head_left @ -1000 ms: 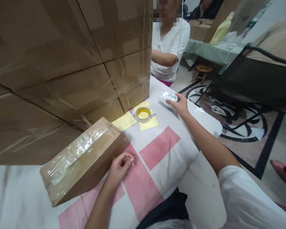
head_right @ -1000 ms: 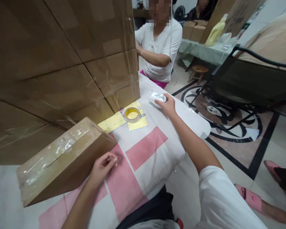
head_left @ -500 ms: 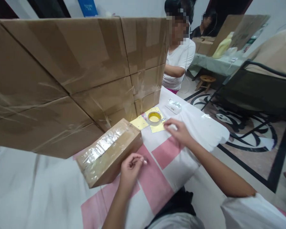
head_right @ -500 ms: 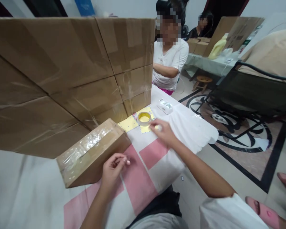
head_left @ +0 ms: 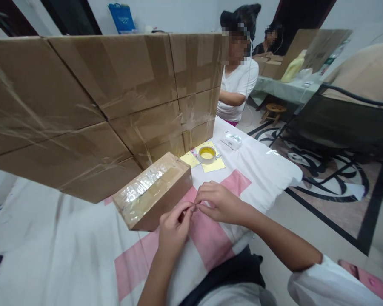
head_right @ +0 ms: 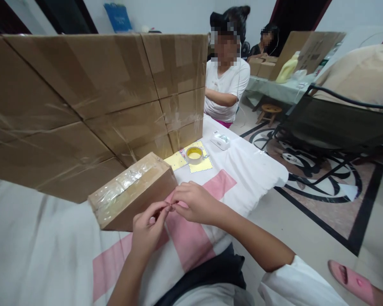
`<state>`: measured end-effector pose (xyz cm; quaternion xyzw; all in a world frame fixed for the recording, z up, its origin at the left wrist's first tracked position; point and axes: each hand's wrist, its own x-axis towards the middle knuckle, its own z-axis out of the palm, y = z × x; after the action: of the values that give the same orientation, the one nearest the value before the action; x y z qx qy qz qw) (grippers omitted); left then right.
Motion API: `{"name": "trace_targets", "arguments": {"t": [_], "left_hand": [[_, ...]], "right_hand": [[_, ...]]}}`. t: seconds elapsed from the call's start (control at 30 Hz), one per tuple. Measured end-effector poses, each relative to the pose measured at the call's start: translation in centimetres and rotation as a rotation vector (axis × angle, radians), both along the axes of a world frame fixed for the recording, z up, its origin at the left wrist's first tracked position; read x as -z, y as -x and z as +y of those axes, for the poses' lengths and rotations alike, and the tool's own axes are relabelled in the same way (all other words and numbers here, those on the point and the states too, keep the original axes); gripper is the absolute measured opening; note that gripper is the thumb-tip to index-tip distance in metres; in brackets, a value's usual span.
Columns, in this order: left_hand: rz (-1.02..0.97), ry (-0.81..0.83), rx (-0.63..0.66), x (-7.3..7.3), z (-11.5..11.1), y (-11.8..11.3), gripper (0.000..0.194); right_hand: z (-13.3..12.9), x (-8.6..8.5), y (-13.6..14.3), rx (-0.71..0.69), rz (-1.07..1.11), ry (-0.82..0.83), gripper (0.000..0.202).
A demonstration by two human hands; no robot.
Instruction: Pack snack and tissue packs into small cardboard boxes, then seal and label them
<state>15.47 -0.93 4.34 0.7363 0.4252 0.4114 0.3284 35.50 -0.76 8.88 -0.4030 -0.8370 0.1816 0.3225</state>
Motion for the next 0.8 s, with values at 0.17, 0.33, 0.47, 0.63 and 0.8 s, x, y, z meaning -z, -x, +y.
{"name": "trace_targets", "arguments": {"t": [0.17, 0.33, 0.47, 0.63, 0.8], "left_hand": [[0.116, -0.199, -0.467, -1.6, -1.3, 1.5, 0.041], [0.559, -0.571, -0.532, -2.5, 1.1, 6.5, 0.048], [0.675, -0.535, -0.266, -1.8, 3.0, 10.1, 0.041], [0.655, -0.579, -0.186, -1.0, 3.8, 11.8, 0.039], [0.572, -0.64, -0.179, -0.6, 3.9, 12.1, 0.034]], "right_hand": [[0.0, -1.3, 0.1, 0.025, 0.064, -0.077, 0.012], [2.0, -4.3, -0.1, -0.06, 0.156, -0.083, 0.013], [5.8, -6.0, 1.4, -0.143, 0.09, -0.039, 0.018], [11.0, -6.5, 4.6, -0.222, -0.096, 0.089, 0.018], [13.0, -6.6, 6.2, -0.223, -0.211, 0.141, 0.015]]}}
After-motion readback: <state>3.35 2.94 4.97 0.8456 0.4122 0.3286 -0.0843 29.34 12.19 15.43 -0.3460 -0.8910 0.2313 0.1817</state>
